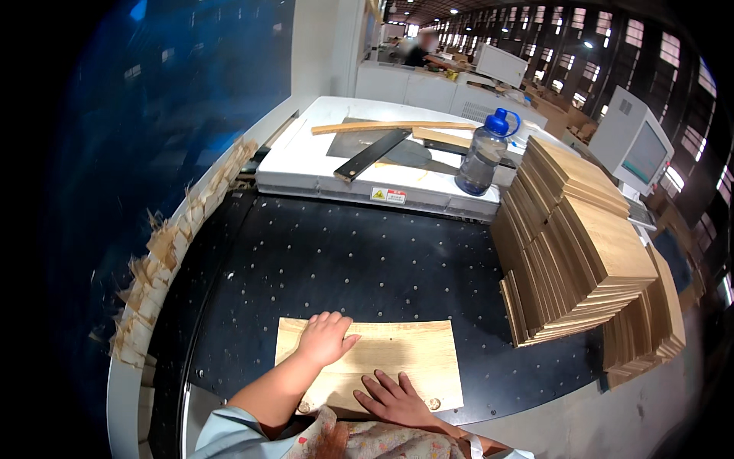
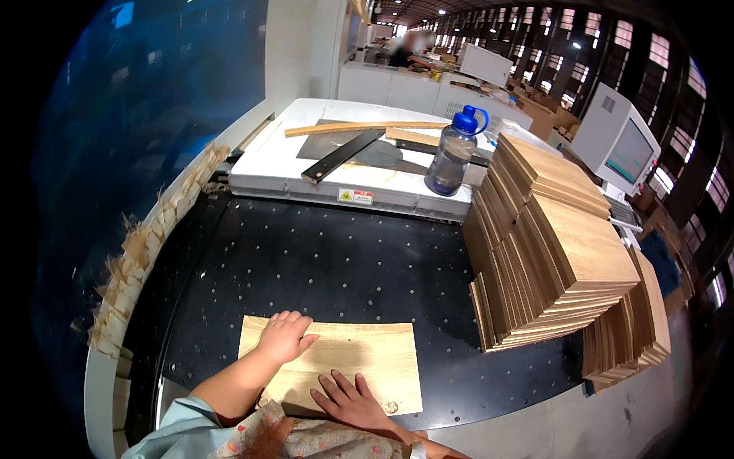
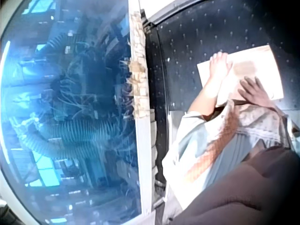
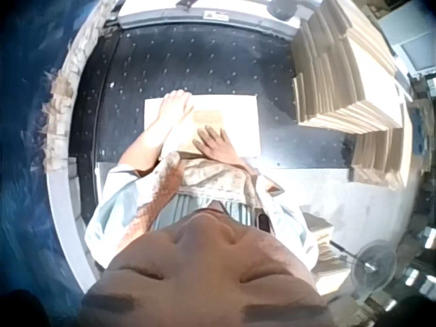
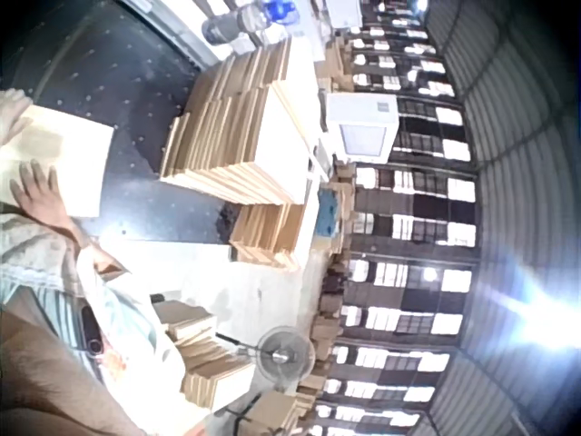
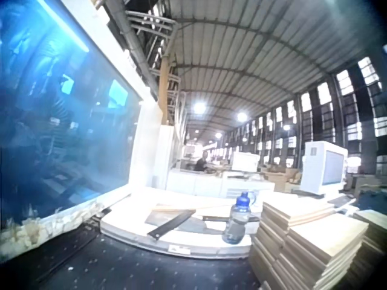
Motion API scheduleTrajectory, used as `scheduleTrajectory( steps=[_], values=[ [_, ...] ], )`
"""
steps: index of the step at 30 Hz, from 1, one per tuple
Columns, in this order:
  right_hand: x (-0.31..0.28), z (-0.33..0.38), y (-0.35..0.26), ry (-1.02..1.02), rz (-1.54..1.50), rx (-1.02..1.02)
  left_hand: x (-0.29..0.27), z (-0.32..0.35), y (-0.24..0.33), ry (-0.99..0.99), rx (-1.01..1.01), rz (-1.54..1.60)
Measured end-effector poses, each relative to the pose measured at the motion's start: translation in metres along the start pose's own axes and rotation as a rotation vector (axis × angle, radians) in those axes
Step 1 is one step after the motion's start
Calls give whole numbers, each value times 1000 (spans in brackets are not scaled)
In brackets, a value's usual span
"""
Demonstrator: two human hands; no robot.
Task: The person picks up wood planks one at a time from a stack, handles them by turning them over to check both sides, and places them onto a separate pile on the floor.
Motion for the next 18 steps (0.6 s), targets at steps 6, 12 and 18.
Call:
scheduleTrajectory(
  steps=[6, 12, 18],
  values=[
    [-1, 0, -8, 13, 119, -58, 2, 4, -3, 62, -11, -5],
    [7, 4, -3, -80, 50, -13, -4, 4, -1, 108, -27, 59],
    [-3, -2, -6, -80, 6, 24, -10, 4, -3, 154, -20, 83]
  ],
)
Point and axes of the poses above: each hand's wrist, its own z-axis away from the middle knuckle, its own x-axis out of the palm, y = z × x, the point moved 9 cm from there along -z, towards the middle knuckle, and after that the axes turned 10 degrees about y, right-handed, at the moved point
